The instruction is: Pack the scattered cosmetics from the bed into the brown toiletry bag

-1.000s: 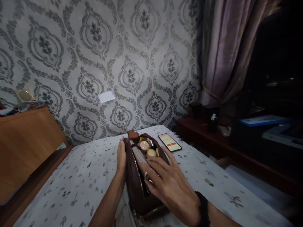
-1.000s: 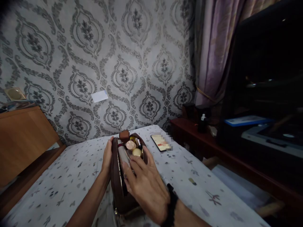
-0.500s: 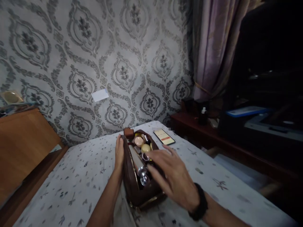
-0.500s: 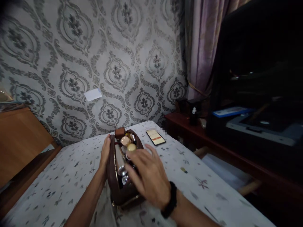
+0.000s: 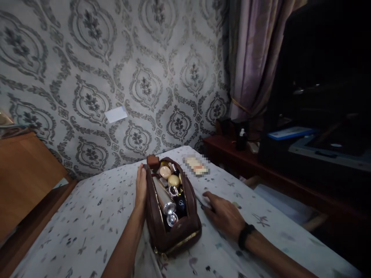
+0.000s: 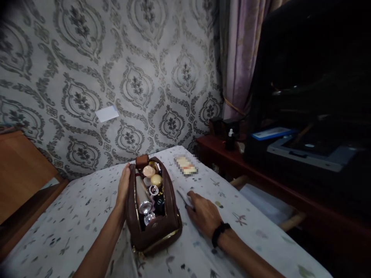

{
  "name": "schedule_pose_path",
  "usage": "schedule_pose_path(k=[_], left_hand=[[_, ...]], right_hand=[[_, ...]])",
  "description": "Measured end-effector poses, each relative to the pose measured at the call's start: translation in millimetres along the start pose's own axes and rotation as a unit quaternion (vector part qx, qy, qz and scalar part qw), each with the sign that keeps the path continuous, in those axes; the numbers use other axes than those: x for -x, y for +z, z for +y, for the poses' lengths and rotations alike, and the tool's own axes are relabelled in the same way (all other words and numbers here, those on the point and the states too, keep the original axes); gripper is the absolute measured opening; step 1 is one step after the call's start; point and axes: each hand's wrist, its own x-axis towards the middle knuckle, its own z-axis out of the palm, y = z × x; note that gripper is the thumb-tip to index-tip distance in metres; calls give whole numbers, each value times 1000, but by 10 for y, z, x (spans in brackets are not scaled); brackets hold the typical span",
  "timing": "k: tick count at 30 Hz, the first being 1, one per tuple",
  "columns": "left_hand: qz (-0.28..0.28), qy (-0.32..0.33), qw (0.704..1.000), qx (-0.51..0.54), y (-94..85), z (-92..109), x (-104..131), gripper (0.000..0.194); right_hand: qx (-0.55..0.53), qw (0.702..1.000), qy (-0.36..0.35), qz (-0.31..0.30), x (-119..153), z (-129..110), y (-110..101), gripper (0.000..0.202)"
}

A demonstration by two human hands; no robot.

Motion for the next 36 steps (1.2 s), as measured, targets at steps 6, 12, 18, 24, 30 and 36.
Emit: schedule_pose_path(k=[6,12,18,24,30,36], left_hand=[[43,-18,999,22,35,33,29,47],[55,-34,993,95,58,50,47,47],[49,-47,992,103,45,114,59,45],[40,-44,992,109,35,152,81,45],[42,-48,992,105,36,161,94,46],[41,-44,992,108,38,142,83,45]], right_hand=[[-407,907,80,79,-136,-114,-324,43],[-537,843,38,-5,-185,-757,-828,60],[-522,847,-21,-91,-306,-1150,-864,59],[-455,881,-47,-117,-347,-1255,-716,45],[-342,934,-55,-91,-369,-1228,-593,25],[-254,965,-55,-46,-408,-1308,-566,11]])
